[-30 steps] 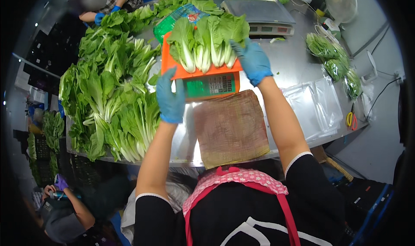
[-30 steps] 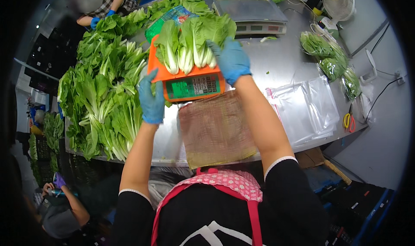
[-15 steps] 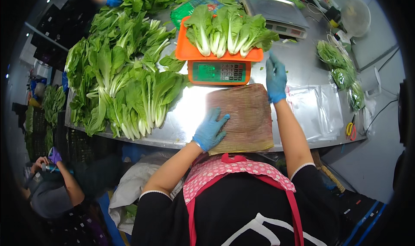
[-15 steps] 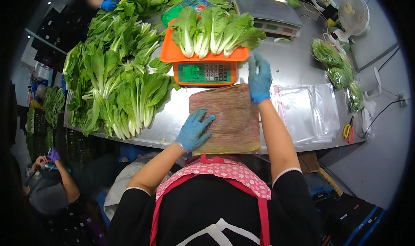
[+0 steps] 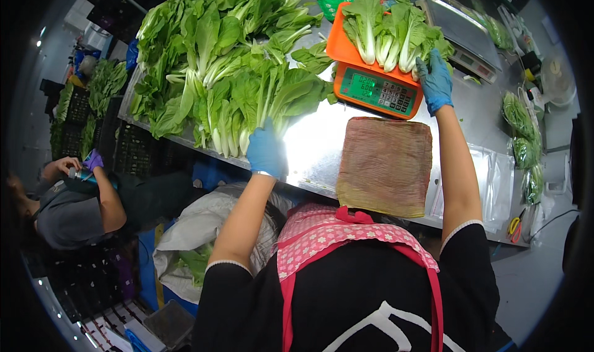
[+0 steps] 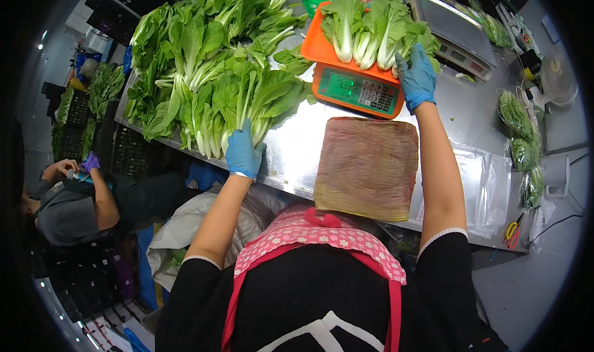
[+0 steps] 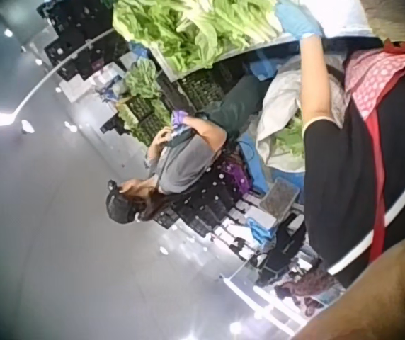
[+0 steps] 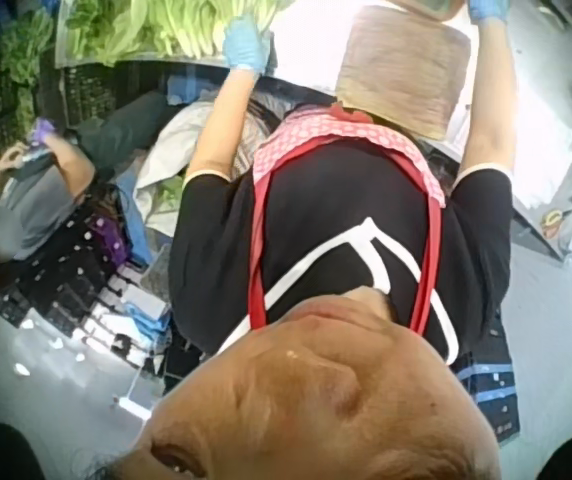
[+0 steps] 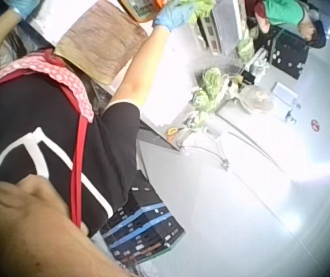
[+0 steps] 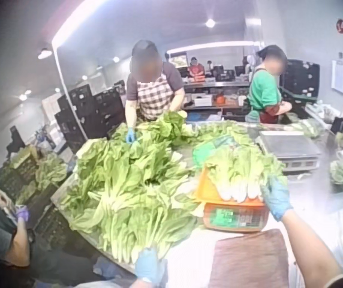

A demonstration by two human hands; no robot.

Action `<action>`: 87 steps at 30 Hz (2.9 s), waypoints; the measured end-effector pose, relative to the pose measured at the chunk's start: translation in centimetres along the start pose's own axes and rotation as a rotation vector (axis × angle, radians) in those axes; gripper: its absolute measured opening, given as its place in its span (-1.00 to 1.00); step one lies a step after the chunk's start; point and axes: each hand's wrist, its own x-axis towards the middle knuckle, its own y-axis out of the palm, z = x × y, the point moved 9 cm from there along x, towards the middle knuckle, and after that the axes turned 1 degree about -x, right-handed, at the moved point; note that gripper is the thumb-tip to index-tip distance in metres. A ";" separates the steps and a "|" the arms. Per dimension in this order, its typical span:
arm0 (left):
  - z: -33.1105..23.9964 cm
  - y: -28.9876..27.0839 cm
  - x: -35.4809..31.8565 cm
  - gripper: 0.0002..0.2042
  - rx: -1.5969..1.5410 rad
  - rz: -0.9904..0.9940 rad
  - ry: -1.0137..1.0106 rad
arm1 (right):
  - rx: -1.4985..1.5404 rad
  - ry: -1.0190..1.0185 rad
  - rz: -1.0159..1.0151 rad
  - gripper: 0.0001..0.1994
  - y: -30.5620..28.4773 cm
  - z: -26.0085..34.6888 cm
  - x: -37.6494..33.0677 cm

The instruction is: The person repeatedly picks bunches of leafy greens, places them on a digital scale, then transfers them into clear plastic bags. The person ties each bag and sets it aside on the table. The process is repeated for multiple bunches throughout the clip.

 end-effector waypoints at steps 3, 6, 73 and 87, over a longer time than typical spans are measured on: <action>1.2 1.5 1.7 -0.38 -0.027 0.055 -0.064 | -0.076 -0.167 -0.283 -0.46 -5.0 2.7 -2.2; 1.4 2.3 2.2 -0.37 -0.050 0.105 -0.040 | 0.181 -0.204 -0.313 -0.55 -8.8 7.5 -4.7; -21.5 -11.0 13.8 -0.68 -1.329 -0.177 0.438 | 0.265 -0.250 0.509 -0.71 2.9 15.7 -24.9; -21.1 -3.0 -2.3 -0.47 -0.494 0.038 0.999 | 0.635 -0.274 0.465 -0.80 -2.6 12.8 -25.9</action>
